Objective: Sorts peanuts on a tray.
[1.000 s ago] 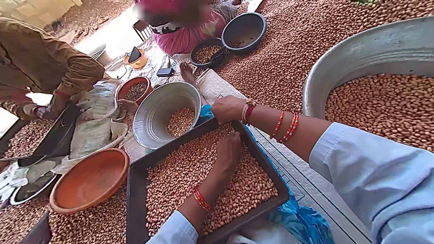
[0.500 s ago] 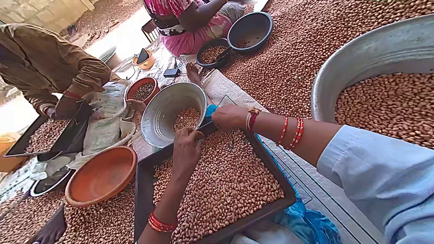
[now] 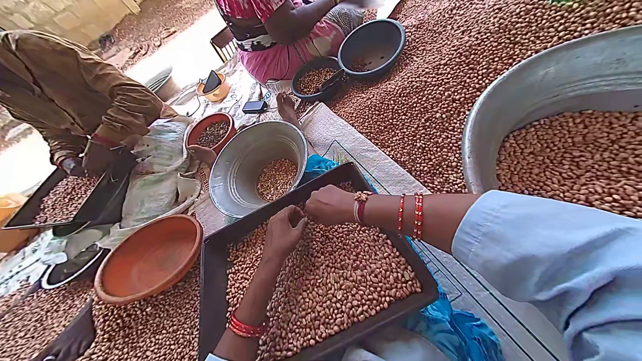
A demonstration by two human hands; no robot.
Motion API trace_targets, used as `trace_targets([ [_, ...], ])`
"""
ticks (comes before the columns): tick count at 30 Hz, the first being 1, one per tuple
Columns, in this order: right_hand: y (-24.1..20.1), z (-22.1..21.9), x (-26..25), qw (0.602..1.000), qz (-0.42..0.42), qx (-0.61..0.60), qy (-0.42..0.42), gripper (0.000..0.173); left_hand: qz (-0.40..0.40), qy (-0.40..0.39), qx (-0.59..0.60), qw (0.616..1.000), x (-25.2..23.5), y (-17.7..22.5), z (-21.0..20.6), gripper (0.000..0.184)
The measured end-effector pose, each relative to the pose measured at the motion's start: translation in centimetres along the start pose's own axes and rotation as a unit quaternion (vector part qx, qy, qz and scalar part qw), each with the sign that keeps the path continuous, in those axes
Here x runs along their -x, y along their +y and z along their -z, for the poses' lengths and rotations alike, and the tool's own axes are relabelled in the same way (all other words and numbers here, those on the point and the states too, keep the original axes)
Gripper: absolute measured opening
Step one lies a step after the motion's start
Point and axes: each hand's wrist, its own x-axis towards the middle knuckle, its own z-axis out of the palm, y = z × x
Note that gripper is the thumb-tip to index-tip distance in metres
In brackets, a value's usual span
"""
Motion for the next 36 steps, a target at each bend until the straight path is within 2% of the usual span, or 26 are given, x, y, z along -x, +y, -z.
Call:
trace_targets([
  [2, 0.1, -0.8, -0.4, 1.000, 0.009, 0.005, 0.005, 0.017, 0.029, -0.015, 0.134, 0.990, 0.4, -0.8, 1.3, 0.017],
  [4, 0.1, -1.3, -0.7, 1.000, 0.018, 0.015, -0.003, 0.014, 0.029, -0.038, 0.167, 0.985, 1.2, -1.3, 1.7, 0.020],
  [7, 0.0, -1.6, -1.0, 0.999, 0.034, 0.026, -0.012, 0.013, 0.003, -0.087, 0.046, 0.995, 3.2, -0.4, 0.7, 0.017],
  [10, 0.0, -1.7, -0.9, 0.999, 0.035, 0.034, -0.020, 0.013, -0.031, -0.096, -0.053, 0.993, 4.6, 0.7, -0.8, 0.022],
  [15, -0.4, -1.7, -0.8, 0.999, 0.021, 0.031, -0.028, 0.014, -0.046, -0.109, -0.107, 0.987, 4.6, 1.2, -1.8, 0.021],
  [19, -0.3, -1.6, -0.7, 0.999, 0.014, 0.032, -0.034, 0.015, -0.035, -0.154, -0.129, 0.979, 4.3, 1.8, -1.3, 0.023],
  [20, -0.3, -1.6, -0.8, 0.999, 0.014, 0.034, -0.035, 0.015, -0.042, -0.145, -0.123, 0.981, 4.1, 1.8, -0.6, 0.023],
  [21, -0.2, -1.5, -0.8, 0.999, 0.014, 0.035, -0.039, 0.015, -0.060, -0.099, -0.108, 0.987, 3.8, 1.5, 0.4, 0.021],
  [22, -0.2, -1.5, -0.8, 0.998, 0.015, 0.038, -0.043, 0.015, -0.085, -0.014, -0.095, 0.992, 3.6, 1.0, 1.6, 0.019],
  [24, -0.2, -1.6, -0.8, 0.998, 0.020, 0.048, -0.041, 0.015, -0.112, 0.166, -0.106, 0.974, 2.8, 0.0, 4.6, 0.022],
  [26, -0.2, -1.8, -0.8, 0.997, 0.027, 0.056, -0.036, 0.013, -0.118, 0.251, -0.135, 0.951, 2.1, -1.2, 7.1, 0.032],
  [28, -0.1, -2.0, -0.9, 0.997, 0.035, 0.061, -0.034, 0.011, -0.124, 0.262, -0.158, 0.944, 1.9, -2.4, 7.5, 0.025],
  [31, -0.2, -2.0, -1.0, 0.997, 0.036, 0.063, -0.040, 0.013, -0.130, 0.192, -0.175, 0.957, 2.1, -4.2, 5.2, 0.011],
  [36, -0.2, -2.0, -0.9, 0.996, 0.036, 0.063, -0.046, 0.013, -0.105, 0.122, -0.204, 0.966, 2.2, -6.0, 1.9, 0.011],
])
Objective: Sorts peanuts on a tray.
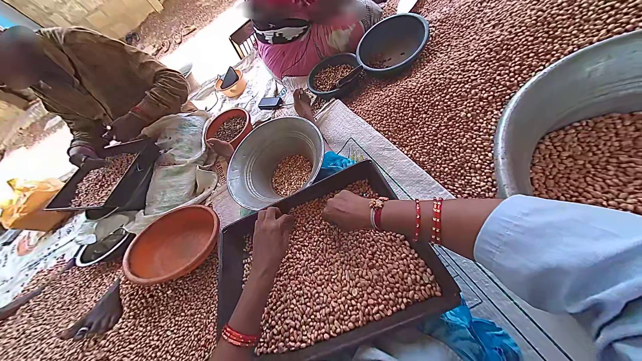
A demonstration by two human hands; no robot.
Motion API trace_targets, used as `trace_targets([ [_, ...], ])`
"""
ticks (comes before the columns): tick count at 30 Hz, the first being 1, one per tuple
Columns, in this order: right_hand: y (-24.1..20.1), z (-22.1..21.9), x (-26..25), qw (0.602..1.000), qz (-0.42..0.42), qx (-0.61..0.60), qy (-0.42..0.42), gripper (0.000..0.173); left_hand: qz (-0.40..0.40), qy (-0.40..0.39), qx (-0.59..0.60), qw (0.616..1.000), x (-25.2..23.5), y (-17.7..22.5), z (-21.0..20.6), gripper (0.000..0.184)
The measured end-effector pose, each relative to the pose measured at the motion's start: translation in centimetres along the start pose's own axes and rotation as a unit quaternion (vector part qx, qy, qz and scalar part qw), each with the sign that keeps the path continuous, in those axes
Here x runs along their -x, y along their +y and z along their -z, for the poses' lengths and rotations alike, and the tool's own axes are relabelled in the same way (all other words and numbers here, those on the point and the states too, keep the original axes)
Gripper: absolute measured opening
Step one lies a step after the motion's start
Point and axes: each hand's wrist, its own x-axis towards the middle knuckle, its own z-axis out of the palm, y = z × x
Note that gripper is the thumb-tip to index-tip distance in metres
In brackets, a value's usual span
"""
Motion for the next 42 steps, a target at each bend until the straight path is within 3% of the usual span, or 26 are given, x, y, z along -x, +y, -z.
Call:
trace_targets([
  [7, -0.3, -0.1, 0.0, 1.000, 0.012, 0.016, 0.000, 0.013, 0.011, -0.081, -0.012, 0.997, -0.9, 0.4, 1.4, 0.016],
  [10, -0.3, -0.4, 0.0, 0.999, 0.027, 0.018, 0.017, 0.015, 0.008, 0.086, 0.011, 0.996, -1.6, -1.2, 2.5, 0.014],
  [12, -0.4, -0.6, 0.1, 0.999, 0.028, 0.018, 0.025, 0.015, 0.000, 0.146, 0.017, 0.989, -2.2, -1.8, 3.4, 0.014],
  [16, -0.4, -0.5, 0.0, 0.999, 0.030, 0.015, 0.019, 0.015, -0.035, 0.054, 0.028, 0.998, -1.4, -1.0, 2.0, 0.011],
  [20, -0.5, -0.1, 0.2, 0.999, 0.034, 0.023, -0.010, 0.016, 0.011, -0.084, -0.009, 0.996, -0.5, 0.7, 0.4, 0.015],
  [24, -0.3, 1.0, 0.2, 0.998, 0.034, 0.044, -0.041, 0.017, 0.032, -0.128, -0.006, 0.991, -1.1, 0.7, 1.5, 0.019],
  [26, 0.3, 2.4, 0.6, 0.999, 0.025, -0.001, 0.030, 0.019, 0.014, 0.005, 0.023, 1.000, -1.4, -0.3, 2.2, 0.017],
  [28, 0.9, 3.8, 0.8, 0.974, 0.006, -0.072, 0.213, 0.020, -0.014, 0.163, 0.019, 0.986, -2.2, -1.5, 3.1, 0.020],
  [30, 1.8, 5.1, 0.8, 0.922, -0.004, -0.095, 0.374, 0.021, -0.041, 0.202, 0.021, 0.978, -2.8, -1.9, 3.7, 0.019],
  [32, 2.7, 6.0, 1.3, 0.901, -0.015, -0.113, 0.419, 0.016, -0.086, 0.175, 0.013, 0.981, -2.9, -2.0, 3.0, 0.019],
  [37, 3.6, 5.5, 1.7, 0.941, -0.056, -0.107, 0.316, 0.015, -0.197, 0.111, -0.060, 0.972, -3.1, -2.5, -0.6, 0.020],
  [42, 2.9, 5.4, 1.6, 0.956, -0.059, -0.099, 0.271, 0.016, -0.229, 0.101, -0.086, 0.964, -3.6, -3.1, -0.9, 0.016],
])
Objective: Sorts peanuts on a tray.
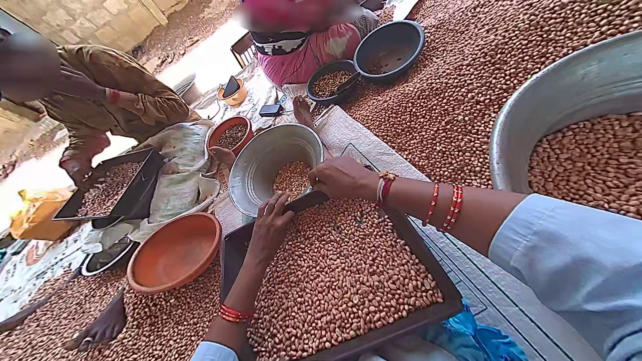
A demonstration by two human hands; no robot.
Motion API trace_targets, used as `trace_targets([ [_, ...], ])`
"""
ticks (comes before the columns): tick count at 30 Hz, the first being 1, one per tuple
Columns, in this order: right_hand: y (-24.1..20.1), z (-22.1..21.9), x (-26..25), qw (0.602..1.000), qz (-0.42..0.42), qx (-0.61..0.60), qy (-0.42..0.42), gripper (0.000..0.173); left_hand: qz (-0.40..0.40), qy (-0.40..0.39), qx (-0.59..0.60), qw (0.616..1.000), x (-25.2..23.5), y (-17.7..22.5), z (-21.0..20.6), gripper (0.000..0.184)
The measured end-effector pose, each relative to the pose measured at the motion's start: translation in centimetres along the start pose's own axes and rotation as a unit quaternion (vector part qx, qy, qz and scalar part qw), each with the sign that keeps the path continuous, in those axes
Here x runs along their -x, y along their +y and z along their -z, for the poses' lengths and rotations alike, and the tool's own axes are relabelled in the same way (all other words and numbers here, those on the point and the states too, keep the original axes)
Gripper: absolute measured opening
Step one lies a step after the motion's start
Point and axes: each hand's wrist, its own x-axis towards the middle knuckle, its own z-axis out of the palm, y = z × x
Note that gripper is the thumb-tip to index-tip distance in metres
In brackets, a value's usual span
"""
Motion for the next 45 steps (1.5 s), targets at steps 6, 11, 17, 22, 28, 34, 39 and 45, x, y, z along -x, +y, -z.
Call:
trace_targets([
  [6, 0.3, 0.7, 0.1, 1.000, -0.008, 0.023, -0.020, 0.016, 0.214, 0.172, 0.040, 0.961, -1.2, 0.0, 4.2, 0.028],
  [11, 0.5, 1.2, 0.0, 0.999, -0.015, 0.023, -0.022, 0.017, 0.123, 0.011, 0.104, 0.987, -1.3, 4.3, 2.0, 0.017],
  [17, 1.0, 1.4, 0.2, 0.999, -0.015, 0.028, -0.024, 0.015, 0.107, -0.084, 0.056, 0.989, -1.0, 5.9, -0.3, 0.010],
  [22, 1.3, 2.5, 0.2, 0.998, -0.029, 0.010, -0.047, 0.019, 0.212, 0.023, 0.111, 0.971, -2.1, 2.7, 4.5, 0.021],
  [28, 1.6, 3.1, 0.1, 0.999, -0.030, 0.003, -0.036, 0.018, 0.208, -0.038, 0.180, 0.961, -2.3, 3.9, 9.1, 0.036],
  [34, 1.8, 2.7, 0.2, 0.998, -0.031, 0.003, -0.053, 0.020, -0.003, -0.262, 0.319, 0.911, -3.0, 17.6, 9.1, 0.048],
  [39, 1.8, 2.6, 0.4, 0.997, -0.034, 0.012, -0.061, 0.018, -0.036, -0.344, 0.329, 0.879, -4.3, 22.6, 6.2, 0.047],
  [45, 1.6, 3.1, 0.4, 0.997, -0.029, 0.009, -0.075, 0.018, 0.200, -0.394, 0.209, 0.872, -5.9, 15.3, 3.8, 0.056],
])
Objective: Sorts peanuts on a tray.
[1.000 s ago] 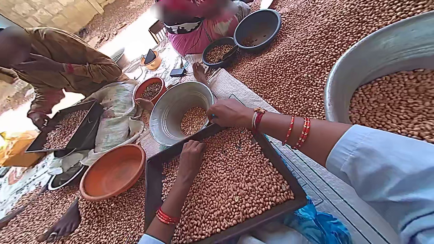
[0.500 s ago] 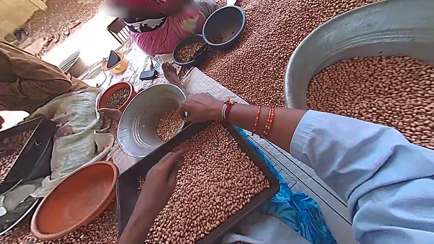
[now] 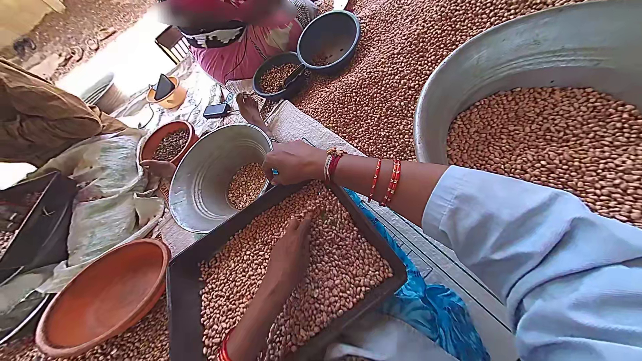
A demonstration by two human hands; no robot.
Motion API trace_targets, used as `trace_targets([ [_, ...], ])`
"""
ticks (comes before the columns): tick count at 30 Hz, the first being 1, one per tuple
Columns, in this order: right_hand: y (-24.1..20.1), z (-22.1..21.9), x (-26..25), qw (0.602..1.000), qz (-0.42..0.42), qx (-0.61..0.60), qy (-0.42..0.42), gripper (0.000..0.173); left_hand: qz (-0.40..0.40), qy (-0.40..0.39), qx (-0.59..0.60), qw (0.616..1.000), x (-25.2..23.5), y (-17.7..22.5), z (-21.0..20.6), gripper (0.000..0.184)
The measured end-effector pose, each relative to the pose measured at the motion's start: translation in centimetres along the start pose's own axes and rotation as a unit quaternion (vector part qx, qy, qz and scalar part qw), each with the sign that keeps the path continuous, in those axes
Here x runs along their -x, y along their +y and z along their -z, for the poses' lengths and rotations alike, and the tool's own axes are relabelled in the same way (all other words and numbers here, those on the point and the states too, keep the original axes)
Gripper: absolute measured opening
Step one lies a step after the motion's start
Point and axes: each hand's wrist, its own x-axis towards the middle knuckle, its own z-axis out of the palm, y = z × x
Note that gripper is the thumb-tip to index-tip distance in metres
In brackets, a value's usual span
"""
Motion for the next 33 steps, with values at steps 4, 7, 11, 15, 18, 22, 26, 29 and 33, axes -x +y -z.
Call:
trace_targets([
  [4, 0.1, 0.6, -0.1, 1.000, 0.009, -0.002, -0.002, 0.020, 0.060, 0.104, -0.016, 0.993, 0.1, -4.3, 1.2, 0.053],
  [7, 0.2, 0.7, -0.1, 1.000, 0.010, -0.003, 0.001, 0.020, -0.027, 0.187, 0.006, 0.982, 0.7, -3.6, 0.8, 0.039],
  [11, 0.2, 0.6, 0.1, 1.000, 0.006, 0.009, -0.011, 0.018, -0.158, 0.202, 0.033, 0.966, 0.0, -0.2, -0.6, 0.017],
  [15, 0.4, 0.2, 0.0, 0.999, -0.004, 0.023, -0.023, 0.017, -0.218, 0.236, 0.014, 0.947, -2.1, 1.7, -2.2, 0.025],
  [18, 0.6, 0.0, -0.2, 0.999, 0.005, 0.031, -0.035, 0.019, -0.226, 0.139, -0.030, 0.964, -2.2, 2.8, -3.1, 0.052],
  [22, 0.4, 0.3, 0.0, 0.999, 0.013, 0.020, -0.038, 0.020, -0.201, -0.144, -0.107, 0.963, 2.2, 4.7, -2.3, 0.067],
  [26, 0.2, 0.6, 0.2, 0.999, 0.014, 0.010, -0.034, 0.020, -0.225, -0.231, -0.089, 0.942, 4.6, 4.5, 1.7, 0.047],
  [29, 0.2, 0.6, 0.2, 0.999, 0.015, 0.009, -0.033, 0.020, -0.175, -0.042, -0.058, 0.982, 3.3, 3.7, 2.8, 0.026],
  [33, 0.3, 0.2, 0.1, 0.999, 0.009, 0.022, -0.039, 0.021, -0.141, 0.181, -0.047, 0.972, -0.3, 2.1, 1.9, 0.016],
])
